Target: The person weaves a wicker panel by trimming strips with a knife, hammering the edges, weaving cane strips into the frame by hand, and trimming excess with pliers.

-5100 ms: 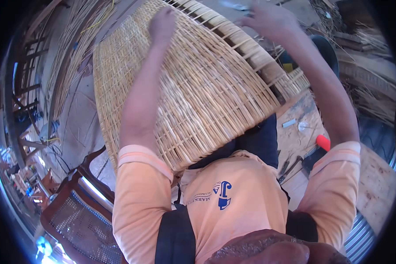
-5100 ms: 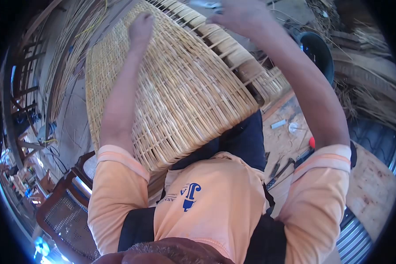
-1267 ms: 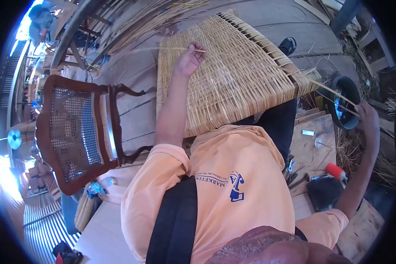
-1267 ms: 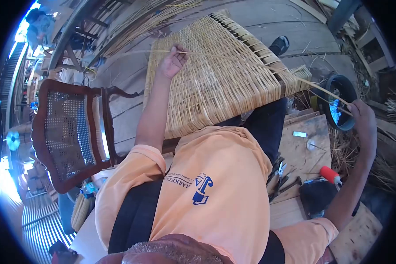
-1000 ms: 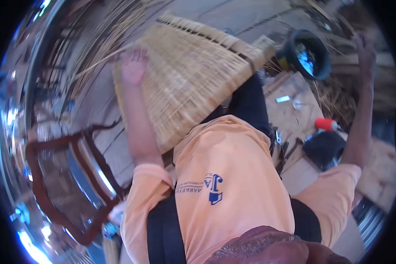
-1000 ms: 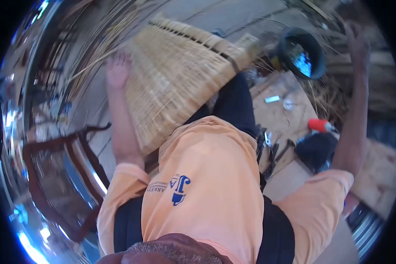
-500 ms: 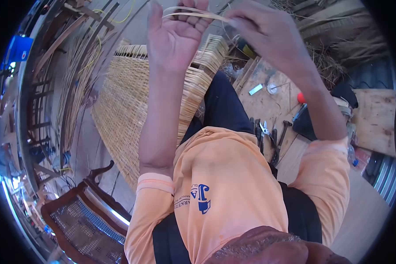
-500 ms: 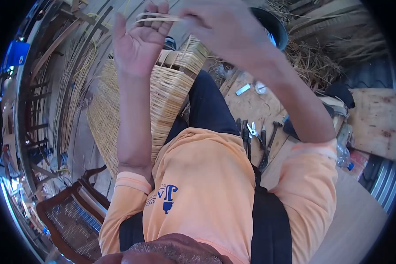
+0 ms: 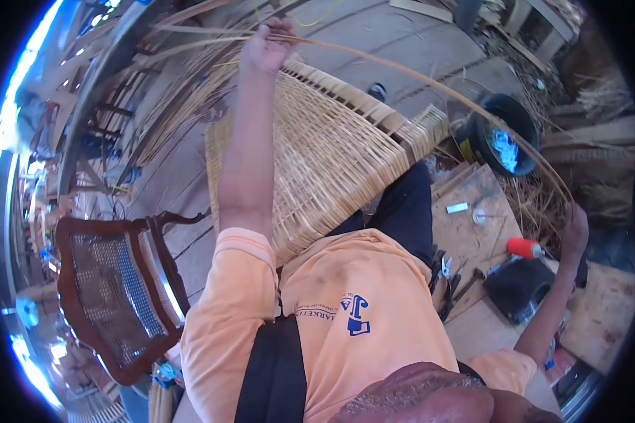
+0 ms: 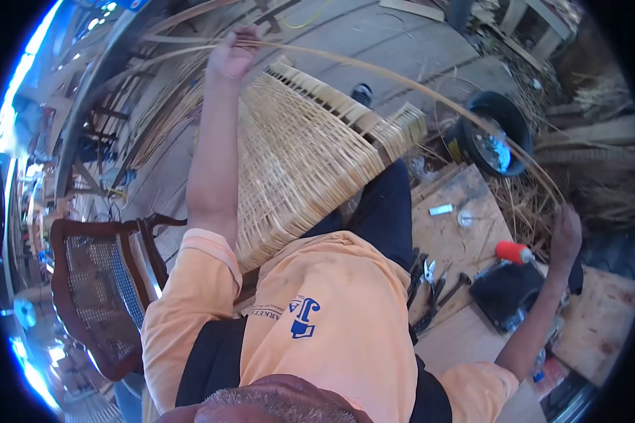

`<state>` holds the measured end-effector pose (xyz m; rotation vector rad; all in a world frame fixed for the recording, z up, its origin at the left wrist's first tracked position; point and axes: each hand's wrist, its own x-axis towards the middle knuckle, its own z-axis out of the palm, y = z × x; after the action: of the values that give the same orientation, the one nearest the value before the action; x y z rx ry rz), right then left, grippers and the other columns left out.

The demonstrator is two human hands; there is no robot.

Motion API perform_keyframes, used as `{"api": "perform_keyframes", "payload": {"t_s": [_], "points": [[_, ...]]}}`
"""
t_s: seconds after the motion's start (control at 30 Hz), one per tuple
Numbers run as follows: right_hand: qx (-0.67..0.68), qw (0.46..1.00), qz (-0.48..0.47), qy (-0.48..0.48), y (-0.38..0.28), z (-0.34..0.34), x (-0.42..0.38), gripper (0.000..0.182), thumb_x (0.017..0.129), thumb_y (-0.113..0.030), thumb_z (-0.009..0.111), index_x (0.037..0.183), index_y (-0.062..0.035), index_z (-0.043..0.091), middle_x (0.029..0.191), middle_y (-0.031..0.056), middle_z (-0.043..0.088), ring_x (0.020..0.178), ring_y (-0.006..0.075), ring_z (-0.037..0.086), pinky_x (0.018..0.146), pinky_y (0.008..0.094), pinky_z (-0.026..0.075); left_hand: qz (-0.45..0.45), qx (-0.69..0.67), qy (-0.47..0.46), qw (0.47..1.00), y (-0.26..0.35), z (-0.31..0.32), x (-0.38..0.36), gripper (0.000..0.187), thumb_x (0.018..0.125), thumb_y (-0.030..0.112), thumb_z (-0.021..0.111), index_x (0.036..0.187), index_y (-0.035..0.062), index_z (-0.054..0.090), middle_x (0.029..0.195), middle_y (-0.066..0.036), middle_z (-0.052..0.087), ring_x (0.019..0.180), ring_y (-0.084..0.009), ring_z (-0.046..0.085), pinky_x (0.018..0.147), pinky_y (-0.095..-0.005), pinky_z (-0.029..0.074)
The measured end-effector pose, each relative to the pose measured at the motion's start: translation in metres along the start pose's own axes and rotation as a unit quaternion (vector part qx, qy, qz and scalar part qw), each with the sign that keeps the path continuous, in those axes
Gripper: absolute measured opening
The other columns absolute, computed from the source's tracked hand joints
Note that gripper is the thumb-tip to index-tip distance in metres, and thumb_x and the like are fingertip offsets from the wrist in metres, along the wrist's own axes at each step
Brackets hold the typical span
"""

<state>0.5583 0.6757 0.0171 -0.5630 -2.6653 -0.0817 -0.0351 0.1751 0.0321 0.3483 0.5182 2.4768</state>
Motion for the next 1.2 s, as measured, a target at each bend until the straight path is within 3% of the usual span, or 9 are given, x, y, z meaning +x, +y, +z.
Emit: {"api": "perform_keyframes", "payload": {"t_s": [0.5, 0.57, 0.6, 0.67, 0.77, 0.87, 0.93, 1.0, 1.2], "points": [[0.154, 0.984, -0.033, 0.080, -0.099, -0.021, 0.054, 0.018, 0.083, -0.001, 0.059, 0.100, 0.0004, 0.064, 0.120, 0.0153, 0.058, 0.118, 0.0302, 0.053, 0.101, 0.0379, 0.042, -0.018, 0.191, 0.226, 0.955, 0.095, -0.188, -0.095, 0.026, 0.094, 0.015, 0.054, 0.116, 0.0018, 0.057, 0.099, -0.011, 0.064, 0.088, -0.0222, 0.058, 0.081, -0.0350, 0.049], [0.171, 0.974, -0.123, 0.083, -0.119, -0.036, 0.063, 0.016, 0.076, 0.000, 0.062, 0.091, -0.0001, 0.063, 0.104, 0.0144, 0.063, 0.111, 0.0332, 0.056, 0.096, 0.0405, 0.044, -0.023, 0.531, 0.234, 0.814, 0.121, -0.227, -0.123, 0.034, 0.094, 0.012, 0.051, 0.125, -0.0012, 0.051, 0.110, -0.014, 0.060, 0.093, -0.0231, 0.057, 0.081, -0.0342, 0.050], [0.154, 0.963, -0.204, 0.085, -0.128, -0.044, 0.072, 0.013, 0.075, 0.001, 0.063, 0.087, -0.0005, 0.061, 0.097, 0.0126, 0.062, 0.108, 0.0323, 0.058, 0.094, 0.0419, 0.046, -0.007, 0.798, 0.185, 0.573, 0.137, -0.247, -0.141, 0.038, 0.093, 0.010, 0.048, 0.129, -0.0037, 0.049, 0.120, -0.017, 0.058, 0.105, -0.0245, 0.058, 0.089, -0.0367, 0.050], [0.228, 0.943, -0.175, 0.168, -0.150, -0.046, 0.080, 0.011, 0.075, -0.007, 0.069, 0.084, -0.0044, 0.063, 0.093, 0.0091, 0.062, 0.097, 0.0298, 0.060, 0.087, 0.0389, 0.048, -0.004, 0.824, 0.148, 0.547, 0.159, -0.318, -0.183, 0.042, 0.086, 0.000, 0.053, 0.128, -0.0009, 0.050, 0.117, -0.016, 0.061, 0.103, -0.0250, 0.059, 0.088, -0.0376, 0.049], [0.150, 0.972, -0.180, 0.004, -0.181, -0.082, 0.084, 0.008, 0.078, -0.010, 0.064, 0.086, -0.0085, 0.062, 0.085, 0.0046, 0.060, 0.087, 0.0262, 0.060, 0.073, 0.0338, 0.052, -0.022, 0.664, 0.551, 0.505, 0.040, -0.136, -0.172, 0.057, 0.083, 0.009, 0.061, 0.134, -0.0037, 0.039, 0.122, -0.018, 0.057, 0.104, -0.0320, 0.057, 0.092, -0.0394, 0.046], [0.164, 0.952, -0.233, -0.111, -0.224, -0.075, 0.092, 0.008, 0.080, -0.014, 0.061, 0.086, -0.0091, 0.062, 0.088, 0.0076, 0.058, 0.088, 0.0273, 0.060, 0.071, 0.0364, 0.052, 0.017, 0.857, 0.361, 0.367, 0.020, -0.075, -0.149, 0.052, 0.086, 0.017, 0.059, 0.130, -0.0059, 0.041, 0.129, -0.022, 0.052, 0.112, -0.0359, 0.055, 0.096, -0.0393, 0.043], [0.169, 0.927, -0.282, -0.179, -0.262, -0.064, 0.102, 0.009, 0.081, -0.015, 0.060, 0.087, -0.0079, 0.061, 0.091, 0.0097, 0.057, 0.090, 0.0276, 0.061, 0.072, 0.0372, 0.052, 0.043, 0.720, 0.043, 0.691, -0.067, 0.064, -0.145, 0.040, 0.086, 0.011, 0.052, 0.121, -0.0067, 0.049, 0.132, -0.023, 0.050, 0.119, -0.0361, 0.051, 0.102, -0.0389, 0.040], [0.220, 0.914, -0.275, -0.200, -0.295, -0.057, 0.108, 0.010, 0.082, -0.016, 0.059, 0.086, -0.0068, 0.060, 0.091, 0.0107, 0.056, 0.089, 0.0282, 0.061, 0.073, 0.0377, 0.052, -0.025, 0.710, -0.181, 0.680, -0.120, 0.114, -0.161, 0.049, 0.081, 0.010, 0.057, 0.127, -0.0040, 0.050, 0.137, -0.019, 0.046, 0.133, -0.0297, 0.038, 0.110, -0.0388, 0.030], [0.542, 0.769, -0.303, -0.150, -0.317, -0.032, 0.103, 0.013, 0.081, -0.013, 0.058, 0.090, -0.0043, 0.059, 0.091, 0.0137, 0.057, 0.085, 0.0315, 0.060, 0.074, 0.0388, 0.051, -0.178, 0.754, -0.156, 0.612, -0.168, 0.117, -0.190, 0.035, 0.076, 0.012, 0.069, 0.109, 0.0024, 0.061, 0.098, -0.013, 0.064, 0.100, -0.0293, 0.061, 0.090, -0.0414, 0.045]]}}
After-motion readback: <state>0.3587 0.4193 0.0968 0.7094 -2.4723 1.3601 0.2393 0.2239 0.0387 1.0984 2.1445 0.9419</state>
